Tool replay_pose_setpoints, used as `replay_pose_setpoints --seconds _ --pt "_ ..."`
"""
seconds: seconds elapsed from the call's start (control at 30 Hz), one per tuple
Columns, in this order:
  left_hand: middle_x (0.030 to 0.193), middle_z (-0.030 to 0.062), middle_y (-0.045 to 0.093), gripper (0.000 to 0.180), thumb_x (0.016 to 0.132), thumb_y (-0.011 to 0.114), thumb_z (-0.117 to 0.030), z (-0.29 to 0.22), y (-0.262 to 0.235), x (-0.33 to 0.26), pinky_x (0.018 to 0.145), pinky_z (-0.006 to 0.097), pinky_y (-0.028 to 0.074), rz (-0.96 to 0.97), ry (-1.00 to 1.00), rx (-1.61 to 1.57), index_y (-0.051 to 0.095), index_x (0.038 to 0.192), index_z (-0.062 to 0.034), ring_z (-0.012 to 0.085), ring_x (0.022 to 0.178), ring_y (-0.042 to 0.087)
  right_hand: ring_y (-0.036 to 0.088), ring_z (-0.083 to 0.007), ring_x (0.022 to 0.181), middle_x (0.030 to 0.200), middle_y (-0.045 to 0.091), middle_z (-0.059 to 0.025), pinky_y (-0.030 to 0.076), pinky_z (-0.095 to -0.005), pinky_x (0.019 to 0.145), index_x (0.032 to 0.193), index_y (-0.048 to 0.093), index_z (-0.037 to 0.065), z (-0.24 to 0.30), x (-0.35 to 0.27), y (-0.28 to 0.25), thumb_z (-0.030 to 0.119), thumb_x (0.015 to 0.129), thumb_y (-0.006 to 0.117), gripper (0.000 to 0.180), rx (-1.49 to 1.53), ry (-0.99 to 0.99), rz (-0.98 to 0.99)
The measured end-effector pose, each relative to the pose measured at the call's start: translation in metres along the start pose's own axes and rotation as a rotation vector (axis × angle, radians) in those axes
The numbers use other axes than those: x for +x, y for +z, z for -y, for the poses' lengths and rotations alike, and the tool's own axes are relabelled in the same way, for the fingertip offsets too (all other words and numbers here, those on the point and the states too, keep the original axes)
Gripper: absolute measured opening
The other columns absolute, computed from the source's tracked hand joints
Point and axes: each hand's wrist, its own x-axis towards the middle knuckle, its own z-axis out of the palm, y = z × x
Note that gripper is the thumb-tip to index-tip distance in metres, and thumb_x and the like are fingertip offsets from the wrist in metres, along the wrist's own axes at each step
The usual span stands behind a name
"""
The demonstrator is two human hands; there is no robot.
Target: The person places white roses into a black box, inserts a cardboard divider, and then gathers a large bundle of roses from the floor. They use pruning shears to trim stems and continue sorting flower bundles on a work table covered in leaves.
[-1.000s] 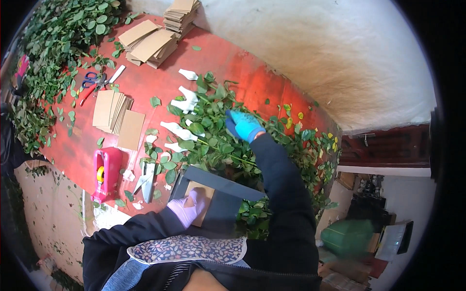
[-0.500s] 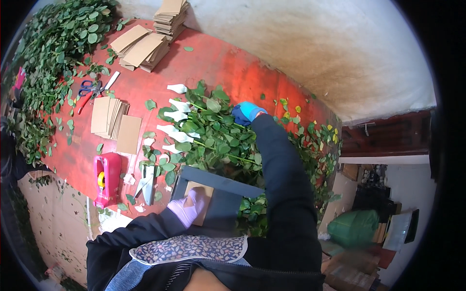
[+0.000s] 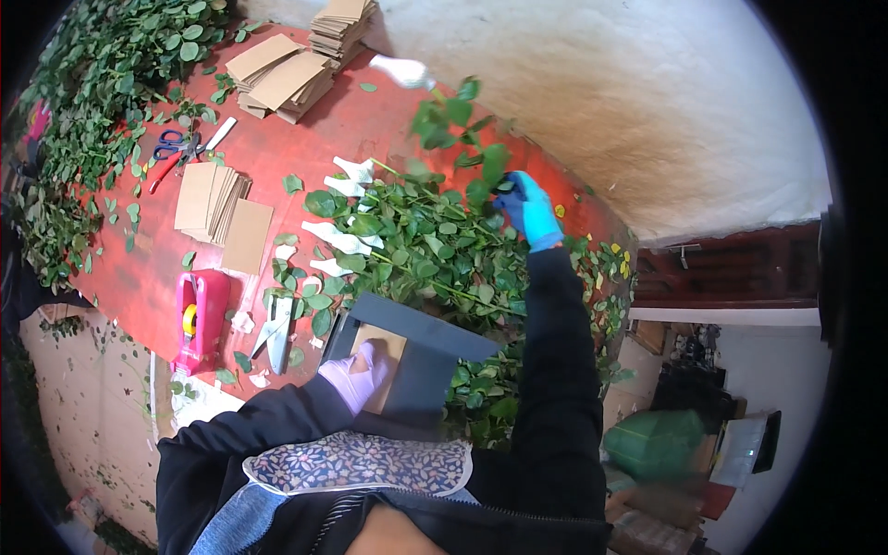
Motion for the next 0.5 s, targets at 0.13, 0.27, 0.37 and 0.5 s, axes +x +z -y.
replay_pose_setpoints --seconds 0.13,0.27,0.37,0.5 --pt "0.067 0.0137 0.062 0.021 0.096 0.057 -0.022 -0.005 -0.006 0.002 0.049 0.040 0.050 0.066 -0.011 0.058 0.047 0.105 -0.0066 0.0333 0.058 0.064 0.062 -0.0202 0.098 0.108 0.065 -0.0090 0.050 -0.0335 0.086 0.118 0.058 0.000 0.023 -0.038 -0.030 0.011 0.093 0.055 0.028 0.429 -0.182 -0.068" --pt "0.074 0.0151 0.062 0.019 0.096 0.056 -0.020 -0.014 -0.014 0.002 0.054 0.039 0.051 0.138 -0.122 -0.038 0.047 0.105 -0.0062 0.0329 0.065 0.065 0.059 -0.0223 0.108 0.117 0.063 -0.0126 0.048 -0.0370 0.094 0.120 0.058 -0.004 0.108 -0.074 -0.033 0.021 0.100 0.046 0.034 0.870 -0.384 -0.154" --pt "0.076 0.0162 0.063 0.019 0.096 0.056 -0.022 -0.012 -0.008 0.001 0.057 0.040 0.051 0.200 -0.153 -0.118 0.049 0.103 -0.0059 0.0340 0.067 0.064 0.061 -0.0270 0.101 0.112 0.064 -0.0134 0.050 -0.0378 0.086 0.116 0.060 -0.001 0.143 -0.098 -0.049 0.011 0.092 0.054 0.028 0.423 -0.499 -0.261" --pt "0.081 0.0179 0.064 0.023 0.094 0.058 -0.027 0.020 0.004 0.004 0.067 0.044 0.052 0.106 -0.006 0.196 0.055 0.104 -0.0069 0.0365 0.075 0.065 0.060 -0.0309 0.103 0.111 0.063 -0.0170 0.046 -0.0382 0.091 0.120 0.058 -0.001 0.134 -0.143 -0.046 -0.007 0.083 0.054 0.038 -0.588 -0.610 -0.210"
